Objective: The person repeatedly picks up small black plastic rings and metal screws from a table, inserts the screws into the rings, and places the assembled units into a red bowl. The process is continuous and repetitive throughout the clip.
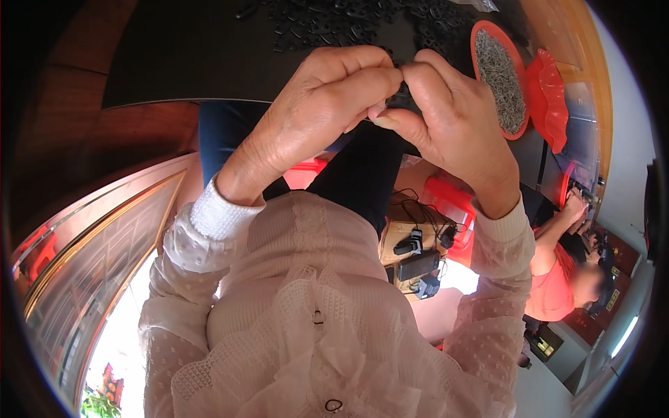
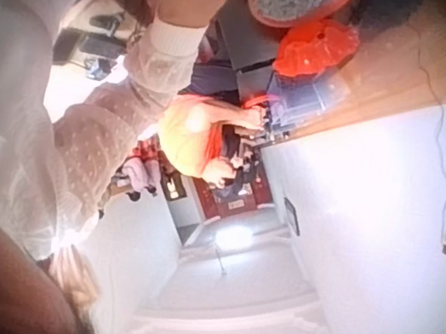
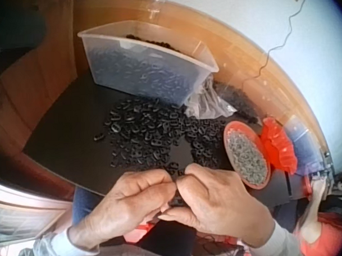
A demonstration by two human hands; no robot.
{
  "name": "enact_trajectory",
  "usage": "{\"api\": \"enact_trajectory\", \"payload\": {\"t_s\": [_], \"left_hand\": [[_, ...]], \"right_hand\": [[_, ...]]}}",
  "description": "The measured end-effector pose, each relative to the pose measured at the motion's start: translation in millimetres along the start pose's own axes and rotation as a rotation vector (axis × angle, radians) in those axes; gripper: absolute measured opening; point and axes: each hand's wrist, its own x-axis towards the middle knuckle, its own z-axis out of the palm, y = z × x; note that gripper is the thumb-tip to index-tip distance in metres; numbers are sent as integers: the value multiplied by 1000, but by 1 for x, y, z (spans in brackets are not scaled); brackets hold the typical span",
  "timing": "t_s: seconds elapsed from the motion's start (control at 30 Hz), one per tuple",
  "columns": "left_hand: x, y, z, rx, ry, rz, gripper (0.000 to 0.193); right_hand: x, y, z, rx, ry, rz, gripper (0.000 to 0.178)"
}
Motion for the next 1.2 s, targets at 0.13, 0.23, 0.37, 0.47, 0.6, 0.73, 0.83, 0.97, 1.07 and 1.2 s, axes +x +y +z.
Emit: {"api": "enact_trajectory", "payload": {"t_s": [0.13,0.23,0.37,0.47,0.6,0.73,0.83,0.97,1.07,1.2], "left_hand": [[1,-1,-2,90,-72,122,19],[2,-9,-9,209,-142,268,9],[-4,-13,-10,536,-130,427,19],[-5,-12,-11,695,-109,435,32],[-6,-12,-12,878,-66,496,40],[-5,-14,-13,915,-36,538,43],[-2,-17,-15,899,-35,585,44],[0,-20,-18,885,-26,621,44],[0,-21,-18,840,6,683,43],[-4,-11,-15,654,-58,368,42]], "right_hand": [[-2,5,10,-62,67,-48,44],[-3,5,11,-43,72,-56,45],[-4,6,12,-4,56,-56,44],[-5,5,13,23,44,-45,43],[-5,3,15,50,53,-60,42],[-4,-1,16,50,67,-56,41],[-3,-2,16,47,89,-64,39],[-2,-1,19,76,127,-73,35],[-1,-2,19,88,120,-52,34],[-2,-3,10,109,91,-47,33]]}}
